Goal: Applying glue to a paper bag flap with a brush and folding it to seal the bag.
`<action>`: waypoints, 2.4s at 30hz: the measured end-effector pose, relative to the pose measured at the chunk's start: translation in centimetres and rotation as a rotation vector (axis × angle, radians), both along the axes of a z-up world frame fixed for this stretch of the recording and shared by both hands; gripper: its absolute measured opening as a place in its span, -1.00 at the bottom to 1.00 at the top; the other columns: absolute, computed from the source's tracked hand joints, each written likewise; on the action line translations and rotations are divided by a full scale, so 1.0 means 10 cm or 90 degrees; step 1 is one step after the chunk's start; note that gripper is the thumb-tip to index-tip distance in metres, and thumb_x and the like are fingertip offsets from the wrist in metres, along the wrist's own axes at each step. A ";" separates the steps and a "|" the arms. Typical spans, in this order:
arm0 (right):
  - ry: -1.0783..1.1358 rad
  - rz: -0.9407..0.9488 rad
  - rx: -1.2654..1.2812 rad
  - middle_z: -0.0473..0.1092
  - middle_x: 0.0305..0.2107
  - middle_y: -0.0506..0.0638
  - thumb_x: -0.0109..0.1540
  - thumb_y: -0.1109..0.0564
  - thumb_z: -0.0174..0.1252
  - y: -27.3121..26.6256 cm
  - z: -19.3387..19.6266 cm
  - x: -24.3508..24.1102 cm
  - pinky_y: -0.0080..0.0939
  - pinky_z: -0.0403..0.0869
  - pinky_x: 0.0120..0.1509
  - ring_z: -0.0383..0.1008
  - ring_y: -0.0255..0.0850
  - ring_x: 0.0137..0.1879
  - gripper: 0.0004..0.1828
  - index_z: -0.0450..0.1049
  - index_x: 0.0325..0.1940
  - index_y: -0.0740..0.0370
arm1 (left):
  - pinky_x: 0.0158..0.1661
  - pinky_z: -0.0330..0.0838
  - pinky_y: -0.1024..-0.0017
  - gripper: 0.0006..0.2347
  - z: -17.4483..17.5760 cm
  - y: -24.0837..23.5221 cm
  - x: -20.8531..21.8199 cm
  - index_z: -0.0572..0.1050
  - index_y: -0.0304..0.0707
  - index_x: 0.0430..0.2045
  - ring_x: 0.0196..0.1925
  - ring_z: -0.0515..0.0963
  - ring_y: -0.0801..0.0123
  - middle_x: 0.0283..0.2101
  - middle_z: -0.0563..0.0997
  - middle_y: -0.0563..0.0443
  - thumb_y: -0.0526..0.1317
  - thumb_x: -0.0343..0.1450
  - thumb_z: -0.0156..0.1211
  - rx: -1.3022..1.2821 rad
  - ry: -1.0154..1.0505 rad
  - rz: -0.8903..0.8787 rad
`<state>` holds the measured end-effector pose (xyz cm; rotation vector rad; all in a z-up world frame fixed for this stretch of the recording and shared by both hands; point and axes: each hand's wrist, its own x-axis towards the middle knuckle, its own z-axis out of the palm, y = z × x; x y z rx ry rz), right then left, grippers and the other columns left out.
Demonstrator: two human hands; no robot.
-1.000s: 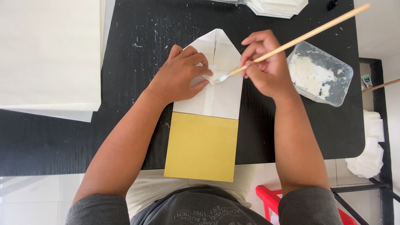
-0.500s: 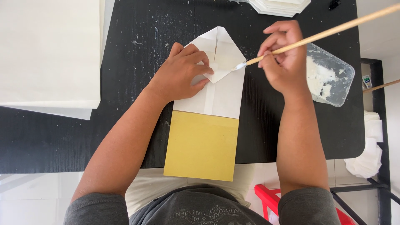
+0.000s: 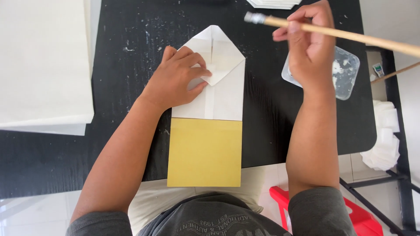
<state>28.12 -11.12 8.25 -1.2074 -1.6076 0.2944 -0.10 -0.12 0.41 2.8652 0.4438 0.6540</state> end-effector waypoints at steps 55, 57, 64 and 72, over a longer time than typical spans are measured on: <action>-0.145 -0.328 -0.541 -0.52 0.58 -0.03 0.04 0.01 0.57 -0.56 0.08 0.73 0.42 -0.56 0.60 -0.18 0.14 0.77 -0.02 -0.08 0.21 -0.05 | -0.01 0.09 0.12 -0.82 0.03 -0.05 -0.01 0.71 -0.10 -0.16 0.03 0.45 0.18 -0.07 0.60 0.05 -0.17 0.40 0.44 -0.038 0.002 0.015; -0.141 -0.336 -0.454 -0.09 0.29 0.02 0.15 0.13 0.48 -0.52 0.12 0.73 0.33 -0.53 0.53 -0.13 0.12 0.61 -0.14 -0.07 0.23 -0.01 | -0.01 0.10 0.11 -0.82 0.04 -0.06 -0.01 0.72 -0.11 -0.16 0.02 0.46 0.17 -0.08 0.61 0.04 -0.17 0.40 0.44 -0.040 0.009 0.022; 0.086 -0.158 -0.174 0.13 0.26 -0.08 -0.15 0.32 -0.40 -0.55 -0.23 1.25 -0.22 0.11 0.09 0.04 -0.12 0.61 -0.21 0.19 0.17 0.03 | -0.02 0.09 0.12 -0.83 0.03 -0.06 -0.02 0.71 -0.06 -0.17 0.01 0.46 0.19 -0.07 0.61 0.07 -0.15 0.39 0.44 -0.039 0.009 0.024; 0.046 -0.369 -0.129 0.41 -0.06 0.08 0.52 0.28 -0.35 -0.47 -0.17 0.95 -0.36 0.40 -0.44 0.17 -0.34 -0.54 -0.74 0.11 0.26 0.10 | 0.02 0.06 0.05 -0.83 0.03 -0.07 -0.01 0.71 -0.09 -0.18 0.05 0.43 0.15 -0.06 0.60 0.07 -0.15 0.40 0.45 -0.033 -0.005 0.022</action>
